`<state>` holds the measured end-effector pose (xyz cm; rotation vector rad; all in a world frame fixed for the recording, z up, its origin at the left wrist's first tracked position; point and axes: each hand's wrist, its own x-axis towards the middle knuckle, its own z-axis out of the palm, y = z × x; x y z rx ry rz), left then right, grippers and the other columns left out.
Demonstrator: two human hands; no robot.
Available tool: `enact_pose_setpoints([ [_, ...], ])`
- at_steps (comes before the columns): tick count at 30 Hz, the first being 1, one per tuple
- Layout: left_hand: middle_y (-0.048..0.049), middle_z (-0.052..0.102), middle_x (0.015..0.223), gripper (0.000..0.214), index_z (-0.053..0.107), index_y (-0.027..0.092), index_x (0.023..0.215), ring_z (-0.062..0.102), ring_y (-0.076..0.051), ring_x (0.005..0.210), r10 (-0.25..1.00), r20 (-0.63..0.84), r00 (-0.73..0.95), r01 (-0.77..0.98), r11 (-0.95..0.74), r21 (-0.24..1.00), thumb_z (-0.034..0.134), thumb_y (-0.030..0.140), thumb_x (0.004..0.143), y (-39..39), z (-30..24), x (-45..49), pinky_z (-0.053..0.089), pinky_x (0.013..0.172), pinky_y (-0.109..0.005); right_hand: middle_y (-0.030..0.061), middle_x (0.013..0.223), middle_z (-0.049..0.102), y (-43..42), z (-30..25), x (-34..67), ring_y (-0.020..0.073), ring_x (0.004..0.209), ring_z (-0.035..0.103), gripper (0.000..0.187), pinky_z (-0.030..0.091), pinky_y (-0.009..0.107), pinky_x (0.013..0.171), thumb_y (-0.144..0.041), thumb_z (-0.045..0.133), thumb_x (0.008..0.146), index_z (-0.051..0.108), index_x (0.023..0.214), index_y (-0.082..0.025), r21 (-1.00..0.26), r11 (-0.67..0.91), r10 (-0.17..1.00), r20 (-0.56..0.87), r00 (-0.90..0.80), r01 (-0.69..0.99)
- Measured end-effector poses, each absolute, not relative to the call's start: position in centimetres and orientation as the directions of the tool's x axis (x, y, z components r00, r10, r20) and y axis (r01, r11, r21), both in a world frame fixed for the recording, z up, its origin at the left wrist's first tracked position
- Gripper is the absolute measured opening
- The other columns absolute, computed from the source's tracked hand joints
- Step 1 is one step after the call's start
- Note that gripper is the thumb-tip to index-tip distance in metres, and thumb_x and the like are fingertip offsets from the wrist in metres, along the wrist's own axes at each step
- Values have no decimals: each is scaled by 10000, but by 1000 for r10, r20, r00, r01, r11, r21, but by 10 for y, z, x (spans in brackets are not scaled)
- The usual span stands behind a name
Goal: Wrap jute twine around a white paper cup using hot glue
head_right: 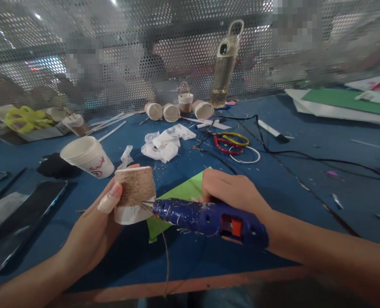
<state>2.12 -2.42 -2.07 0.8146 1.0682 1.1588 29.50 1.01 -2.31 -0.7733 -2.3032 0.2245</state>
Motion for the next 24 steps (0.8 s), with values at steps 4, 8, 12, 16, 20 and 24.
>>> enact_pose_setpoints([
  [4,-38,737,1453,586,684,327,1444,582,-351,1452,972,-232,41,-308,233,922,801,579,929,-24,-18,22,461,1194,-435,-46,755,492,13,-23,295,99,620,473,281,319,251,551,-127,569,994,415,795,-252,-348,816,575,561,-595,461],
  [8,-51,748,1424,590,670,309,1450,618,-352,1408,965,-259,42,-317,259,913,774,594,944,-24,-16,23,464,1191,-448,-51,741,472,15,-24,293,97,613,461,306,316,252,558,-101,542,997,377,790,-254,-340,807,586,568,-579,483],
  [12,-67,761,1388,584,686,280,1430,659,-360,1352,963,-265,40,-358,261,897,780,581,938,-24,-17,23,494,1167,-468,-54,734,462,14,-25,294,98,604,453,310,297,262,554,-70,532,970,362,790,-255,-335,797,598,553,-580,502],
  [16,-66,762,1383,603,689,277,1435,658,-361,1352,964,-265,26,-369,256,894,793,581,924,-24,-18,22,511,1156,-465,-47,744,483,14,-27,297,116,633,483,294,319,269,566,-94,541,965,363,802,-261,-341,795,602,538,-590,501],
  [20,-52,761,1390,595,682,292,1458,638,-349,1382,964,-265,33,-378,257,889,778,577,944,-25,-19,20,512,1163,-451,-46,755,458,15,-30,300,123,632,455,282,313,278,571,-115,552,942,347,818,-264,-341,795,602,547,-581,502],
  [24,-45,776,1369,564,698,293,1437,642,-342,1380,965,-262,21,-400,249,882,779,564,949,-24,-20,20,499,1184,-447,-49,744,454,17,-28,301,121,601,427,247,312,273,552,-144,553,925,365,822,-265,-327,812,579,558,-594,484],
])
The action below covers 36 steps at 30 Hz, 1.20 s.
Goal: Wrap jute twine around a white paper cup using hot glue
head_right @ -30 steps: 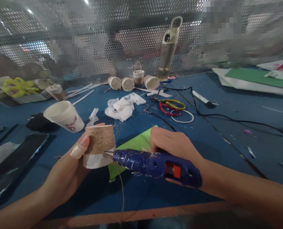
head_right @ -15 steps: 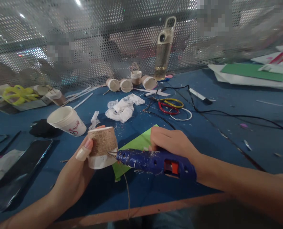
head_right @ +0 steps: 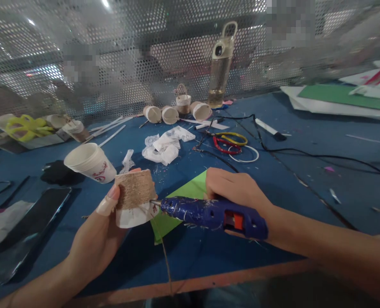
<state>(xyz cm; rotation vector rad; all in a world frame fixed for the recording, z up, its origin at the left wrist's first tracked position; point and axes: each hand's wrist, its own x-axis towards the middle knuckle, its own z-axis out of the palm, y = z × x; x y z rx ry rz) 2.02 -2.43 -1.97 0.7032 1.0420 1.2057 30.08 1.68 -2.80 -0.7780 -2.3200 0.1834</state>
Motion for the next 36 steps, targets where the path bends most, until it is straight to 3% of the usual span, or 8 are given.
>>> enact_pose_setpoints([
  [16,-67,762,1432,580,724,286,1403,626,-368,1419,952,-308,2,-395,283,874,827,564,905,-22,-17,33,450,1234,-491,-38,747,406,9,-33,294,126,635,432,299,257,306,592,-60,477,954,326,782,-253,-382,729,670,565,-481,568],
  [24,-23,810,1299,523,795,301,1296,685,-327,1313,943,-332,-28,-419,290,860,862,585,862,-21,-18,29,547,1132,-419,-63,735,401,18,-24,307,107,547,355,252,242,267,525,-134,547,900,344,834,-266,-310,819,570,542,-618,483],
  [28,-34,812,1261,576,780,301,1350,679,-340,1313,950,-313,-17,-396,281,874,843,608,868,-22,-20,27,543,1142,-441,-61,735,383,17,-23,305,107,564,363,279,240,260,536,-107,528,913,316,822,-264,-311,805,587,541,-602,506],
  [32,-57,800,1295,726,733,307,1429,706,-355,1257,952,-304,20,-355,291,888,852,679,817,-24,-22,26,610,994,-404,-61,719,357,14,-26,301,110,569,360,293,227,265,538,-68,493,922,312,796,-260,-302,789,606,528,-595,535],
  [36,-56,791,1320,679,734,317,1428,709,-343,1243,962,-270,48,-330,271,904,856,634,840,-25,-23,25,621,928,-370,-54,730,386,7,-26,299,115,606,383,302,246,271,573,-46,469,937,305,802,-260,-315,755,644,523,-558,575],
])
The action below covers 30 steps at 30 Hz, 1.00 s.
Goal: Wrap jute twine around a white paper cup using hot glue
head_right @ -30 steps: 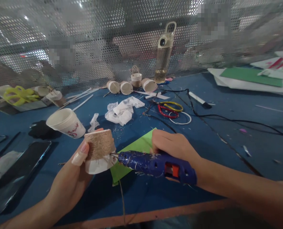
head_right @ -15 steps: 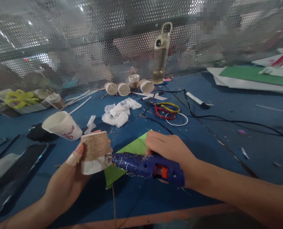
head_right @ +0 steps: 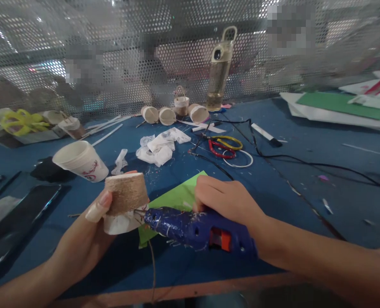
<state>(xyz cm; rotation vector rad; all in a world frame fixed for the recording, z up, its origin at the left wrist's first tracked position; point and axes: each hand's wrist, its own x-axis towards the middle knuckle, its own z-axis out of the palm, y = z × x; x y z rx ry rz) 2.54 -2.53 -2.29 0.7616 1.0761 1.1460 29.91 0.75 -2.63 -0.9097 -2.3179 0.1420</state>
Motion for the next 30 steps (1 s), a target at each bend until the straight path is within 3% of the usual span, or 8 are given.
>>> enact_pose_setpoints([
  [5,-46,819,1206,648,810,302,1295,705,-353,1221,953,-303,10,-379,283,881,910,656,762,-26,-22,26,618,990,-421,-57,726,358,3,-24,296,111,592,351,315,241,265,572,-25,458,908,271,809,-257,-338,736,664,532,-526,587],
  [11,-37,823,1239,540,862,285,1167,721,-298,1154,949,-314,-40,-423,269,866,954,596,735,-24,-22,26,641,912,-348,-61,724,368,8,-24,298,107,587,351,318,249,256,563,-63,486,952,269,828,-259,-318,775,617,568,-544,546],
  [18,-30,781,1387,578,861,290,1181,563,-368,1450,940,-329,-94,-426,260,866,967,603,707,-23,-23,26,616,1003,-373,-65,745,400,12,-24,304,96,575,362,324,256,246,538,-139,570,967,303,831,-261,-279,820,559,577,-595,499],
  [23,-5,758,1433,562,846,303,1227,472,-365,1553,951,-302,-66,-403,251,880,926,613,765,-25,-23,25,526,1164,-387,-70,734,394,11,-27,303,90,583,400,328,276,230,548,-59,522,961,294,843,-263,-270,814,564,578,-590,515],
  [27,-4,787,1347,518,822,316,1286,548,-340,1495,962,-266,53,-416,264,870,864,597,854,-26,-23,25,485,1227,-407,-69,740,438,11,-28,302,87,592,439,326,276,235,549,-37,525,937,310,837,-261,-276,810,572,566,-594,517],
  [30,-13,815,1255,504,827,307,1271,651,-330,1371,966,-252,61,-426,253,869,867,587,853,-26,-22,25,558,1144,-398,-60,742,430,9,-26,300,102,582,406,304,261,264,552,-89,522,957,309,825,-260,-297,794,594,565,-572,531],
])
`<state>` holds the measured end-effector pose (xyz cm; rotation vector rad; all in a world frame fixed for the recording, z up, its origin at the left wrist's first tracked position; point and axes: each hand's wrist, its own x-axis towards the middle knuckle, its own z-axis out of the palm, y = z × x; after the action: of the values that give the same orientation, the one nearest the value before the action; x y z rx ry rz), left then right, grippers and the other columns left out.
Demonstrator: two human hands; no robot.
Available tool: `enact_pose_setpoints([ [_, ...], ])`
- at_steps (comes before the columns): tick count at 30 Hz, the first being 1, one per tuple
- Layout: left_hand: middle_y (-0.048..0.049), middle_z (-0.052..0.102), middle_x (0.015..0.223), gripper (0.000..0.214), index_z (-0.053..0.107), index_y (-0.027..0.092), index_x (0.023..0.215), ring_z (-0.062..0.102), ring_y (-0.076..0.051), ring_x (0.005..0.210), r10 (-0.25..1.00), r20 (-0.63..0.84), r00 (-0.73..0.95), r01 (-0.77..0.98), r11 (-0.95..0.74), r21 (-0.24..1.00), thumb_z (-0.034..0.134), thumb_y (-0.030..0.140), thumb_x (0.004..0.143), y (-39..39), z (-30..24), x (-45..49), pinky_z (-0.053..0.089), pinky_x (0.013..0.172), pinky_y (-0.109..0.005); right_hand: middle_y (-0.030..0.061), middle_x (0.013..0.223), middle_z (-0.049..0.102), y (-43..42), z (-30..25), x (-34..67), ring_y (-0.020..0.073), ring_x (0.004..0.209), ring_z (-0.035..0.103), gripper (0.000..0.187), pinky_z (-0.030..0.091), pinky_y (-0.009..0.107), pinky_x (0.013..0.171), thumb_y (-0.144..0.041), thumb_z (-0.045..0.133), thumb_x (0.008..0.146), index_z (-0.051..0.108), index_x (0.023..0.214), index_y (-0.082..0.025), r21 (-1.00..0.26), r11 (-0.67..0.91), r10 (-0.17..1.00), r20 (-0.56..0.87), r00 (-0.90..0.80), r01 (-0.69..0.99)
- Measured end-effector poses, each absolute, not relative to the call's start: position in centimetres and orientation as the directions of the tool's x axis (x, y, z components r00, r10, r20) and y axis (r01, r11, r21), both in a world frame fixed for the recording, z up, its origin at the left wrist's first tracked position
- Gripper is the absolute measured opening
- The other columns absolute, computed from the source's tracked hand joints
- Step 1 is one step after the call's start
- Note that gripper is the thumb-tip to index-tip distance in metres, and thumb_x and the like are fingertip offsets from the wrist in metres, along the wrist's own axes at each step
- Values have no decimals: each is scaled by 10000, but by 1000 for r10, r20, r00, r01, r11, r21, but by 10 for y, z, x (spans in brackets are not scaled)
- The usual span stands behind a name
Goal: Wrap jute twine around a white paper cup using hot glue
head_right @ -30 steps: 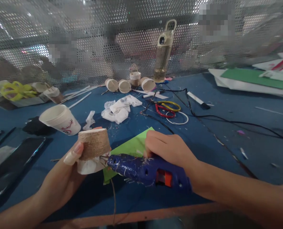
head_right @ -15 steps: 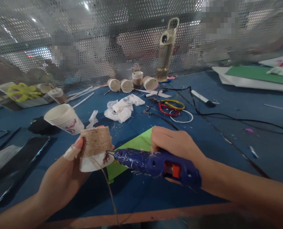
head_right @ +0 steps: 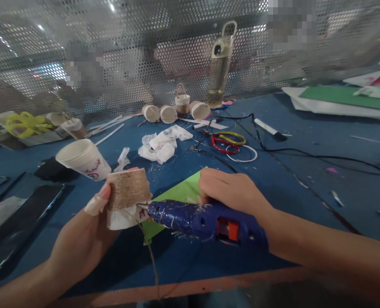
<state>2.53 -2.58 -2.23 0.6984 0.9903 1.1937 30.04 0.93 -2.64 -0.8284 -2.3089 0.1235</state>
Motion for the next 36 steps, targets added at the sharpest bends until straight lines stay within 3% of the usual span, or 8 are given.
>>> enact_pose_setpoints([
  [4,-25,839,1190,461,862,260,1141,746,-285,1149,960,-277,-40,-449,230,863,924,554,792,-24,-20,26,647,938,-333,-53,746,407,6,-23,298,122,573,345,269,251,295,557,-195,543,956,328,810,-263,-321,767,628,553,-547,556],
  [8,-53,847,1158,496,865,225,1119,755,-258,1064,960,-278,-42,-440,232,868,942,563,764,-24,-18,28,648,884,-308,-50,737,406,4,-21,296,122,579,357,264,254,297,573,-182,527,948,333,787,-260,-347,746,653,548,-523,568],
  [12,-32,834,1218,500,864,249,1139,742,-259,1138,958,-283,-37,-424,242,873,942,571,765,-25,-19,28,625,946,-301,-47,744,397,1,-21,293,117,600,361,284,241,286,578,-133,507,959,323,779,-254,-355,742,659,542,-521,568],
  [18,-38,810,1281,494,818,278,1298,632,-344,1399,966,-256,28,-423,243,873,833,566,897,-25,-22,27,516,1207,-445,-57,734,385,4,-22,295,112,595,346,300,218,283,571,-69,493,951,315,793,-252,-323,762,636,540,-552,561],
  [23,-26,791,1337,476,832,284,1260,593,-340,1444,960,-274,-63,-391,229,892,855,563,875,-24,-22,26,548,1170,-412,-54,759,444,13,-23,304,119,581,373,221,274,284,553,-191,543,931,367,817,-263,-279,814,571,546,-613,510],
  [28,-52,788,1350,535,814,264,1304,624,-355,1396,955,-284,-81,-360,237,902,852,575,871,-23,-22,25,576,1119,-428,-52,771,448,17,-26,305,114,586,370,223,275,274,551,-142,528,918,359,837,-263,-255,831,543,570,-617,495],
  [36,-24,789,1365,504,802,286,1323,607,-341,1438,965,-260,-26,-375,232,898,847,550,895,-24,-22,26,526,1198,-420,-54,753,476,18,-29,303,102,601,437,274,270,265,543,-128,564,932,363,795,-255,-256,833,539,577,-614,491],
])
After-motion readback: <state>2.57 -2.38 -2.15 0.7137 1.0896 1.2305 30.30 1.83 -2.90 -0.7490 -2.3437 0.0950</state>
